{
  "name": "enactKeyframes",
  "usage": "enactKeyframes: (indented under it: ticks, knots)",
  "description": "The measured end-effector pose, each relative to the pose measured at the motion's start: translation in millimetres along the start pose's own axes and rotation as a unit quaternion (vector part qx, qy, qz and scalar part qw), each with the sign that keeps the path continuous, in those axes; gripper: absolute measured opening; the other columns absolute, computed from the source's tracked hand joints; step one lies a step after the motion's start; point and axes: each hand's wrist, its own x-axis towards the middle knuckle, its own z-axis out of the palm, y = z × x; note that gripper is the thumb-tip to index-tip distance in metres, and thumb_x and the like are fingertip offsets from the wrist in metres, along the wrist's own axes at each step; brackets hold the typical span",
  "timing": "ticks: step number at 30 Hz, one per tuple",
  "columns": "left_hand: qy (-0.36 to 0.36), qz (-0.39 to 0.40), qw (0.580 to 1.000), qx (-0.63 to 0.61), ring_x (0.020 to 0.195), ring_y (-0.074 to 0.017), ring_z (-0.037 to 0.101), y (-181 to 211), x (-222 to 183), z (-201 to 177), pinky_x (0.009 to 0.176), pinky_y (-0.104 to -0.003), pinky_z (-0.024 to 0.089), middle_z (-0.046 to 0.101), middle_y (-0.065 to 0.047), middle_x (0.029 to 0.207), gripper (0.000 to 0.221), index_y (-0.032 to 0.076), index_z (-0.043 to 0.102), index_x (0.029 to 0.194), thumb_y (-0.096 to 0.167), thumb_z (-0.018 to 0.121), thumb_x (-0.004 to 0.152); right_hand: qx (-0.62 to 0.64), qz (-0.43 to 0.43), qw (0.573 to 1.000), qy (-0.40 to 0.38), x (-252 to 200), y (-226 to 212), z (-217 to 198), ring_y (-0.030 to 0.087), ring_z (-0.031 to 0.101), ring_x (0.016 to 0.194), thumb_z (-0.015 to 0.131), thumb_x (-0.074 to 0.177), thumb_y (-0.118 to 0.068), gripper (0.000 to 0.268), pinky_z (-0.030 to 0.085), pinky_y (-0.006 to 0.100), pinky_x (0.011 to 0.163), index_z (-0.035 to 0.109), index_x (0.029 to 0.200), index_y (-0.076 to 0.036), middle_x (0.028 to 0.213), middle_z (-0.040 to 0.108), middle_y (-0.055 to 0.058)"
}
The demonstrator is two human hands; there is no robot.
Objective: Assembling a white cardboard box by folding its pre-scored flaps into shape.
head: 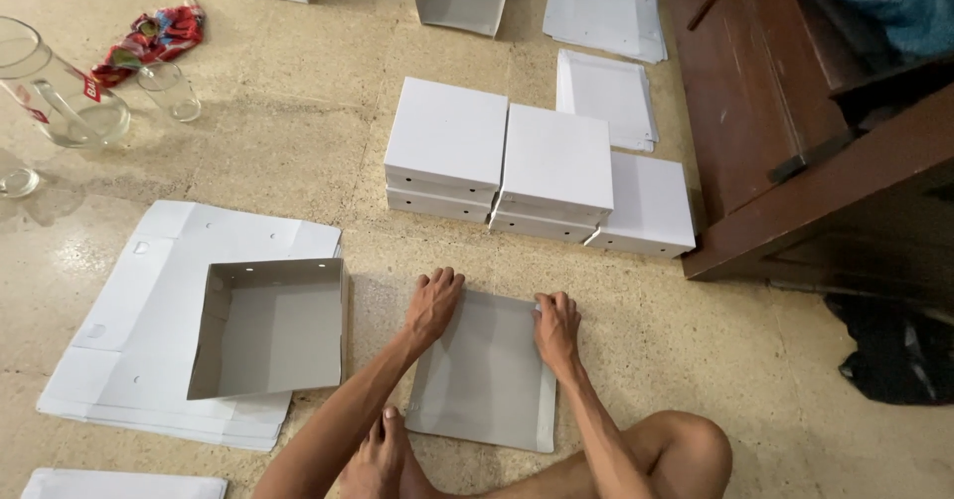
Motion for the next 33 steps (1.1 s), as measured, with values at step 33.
enactKeyframes:
  ticks: [33]
  knots:
    - [0.035,0.091,0.957,0.273,0.12,-0.0467,0.052,65.6,-53.2,20.7,0.096,-0.05,0.046,0.053,-0.035,0.127,0.058,-0.011,0.049,0.138,0.025,0.054,0.093,0.003,-0.138,0.99,-0.031,-46.7,-59.0,24.0,0.033,0.031,0.147,0.051,0.096,-0.022,0.055,0.025,0.053,0.117,0.043,0.147,-0.003,0.157,0.036,0.018]
